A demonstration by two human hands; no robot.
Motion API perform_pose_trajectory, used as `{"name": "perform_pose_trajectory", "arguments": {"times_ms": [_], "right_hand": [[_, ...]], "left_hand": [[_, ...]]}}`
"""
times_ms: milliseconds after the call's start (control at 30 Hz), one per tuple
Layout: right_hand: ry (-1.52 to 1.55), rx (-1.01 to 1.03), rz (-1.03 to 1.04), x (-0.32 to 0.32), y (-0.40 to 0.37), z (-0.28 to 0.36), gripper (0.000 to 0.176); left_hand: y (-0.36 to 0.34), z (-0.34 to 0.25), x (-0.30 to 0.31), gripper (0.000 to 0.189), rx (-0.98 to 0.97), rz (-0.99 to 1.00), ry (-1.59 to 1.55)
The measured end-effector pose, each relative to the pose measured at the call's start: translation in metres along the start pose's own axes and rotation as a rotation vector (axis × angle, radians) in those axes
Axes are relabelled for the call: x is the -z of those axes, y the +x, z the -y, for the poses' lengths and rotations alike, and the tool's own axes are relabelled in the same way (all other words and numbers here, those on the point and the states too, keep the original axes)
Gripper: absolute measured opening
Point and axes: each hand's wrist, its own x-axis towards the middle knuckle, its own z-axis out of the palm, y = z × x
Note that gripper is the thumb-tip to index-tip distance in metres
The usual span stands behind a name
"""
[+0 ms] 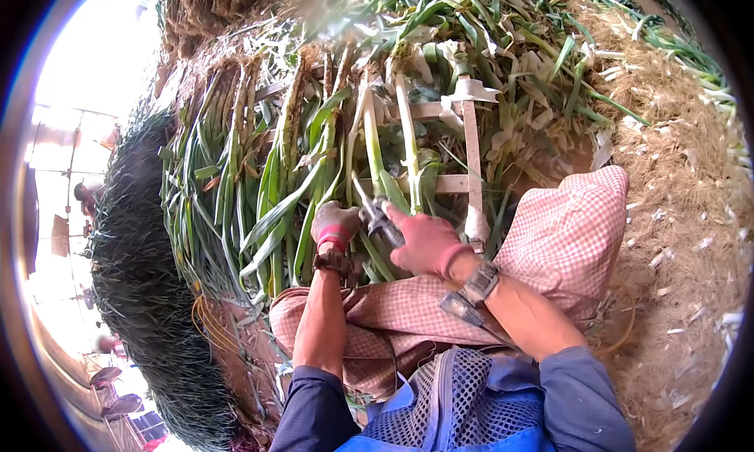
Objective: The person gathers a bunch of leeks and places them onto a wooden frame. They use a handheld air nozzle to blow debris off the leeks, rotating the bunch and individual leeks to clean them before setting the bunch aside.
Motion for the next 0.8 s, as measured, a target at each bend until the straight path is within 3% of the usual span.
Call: {"name": "perform_pose_trajectory", "arguments": {"times_ms": [233, 267, 400, 567, 633, 700, 800], "right_hand": [[0.021, -0.173, -0.163, 0.057, 0.05, 0.015, 0.099], [0.002, -0.107, -0.252, 0.06, 0.056, 0.011, 0.097], [0.095, -0.113, -0.209, 0.058, 0.03, -0.006, 0.097], [-0.053, -0.007, -0.053, 0.025, -0.04, -0.026, 0.098], [-0.057, 0.024, -0.049, 0.023, -0.047, -0.037, 0.098], [-0.076, -0.103, -0.137, 0.034, -0.05, -0.038, 0.099], [-0.114, -0.071, -0.125, 0.039, -0.049, -0.04, 0.098]], "left_hand": [[-0.012, 0.01, -0.009, 0.045, -0.104, 0.014, -0.226], [-0.017, 0.008, -0.008, 0.044, -0.088, 0.039, -0.251], [-0.036, -0.001, -0.013, 0.042, -0.21, 0.07, -0.322], [-0.073, -0.015, -0.049, 0.047, -0.257, 0.417, -0.434], [-0.104, -0.036, -0.052, 0.05, -0.311, 0.547, -0.214], [-0.136, -0.049, -0.036, 0.048, -0.446, 0.662, -0.111], [-0.125, -0.038, -0.049, 0.046, -0.461, 0.598, -0.167]]}}
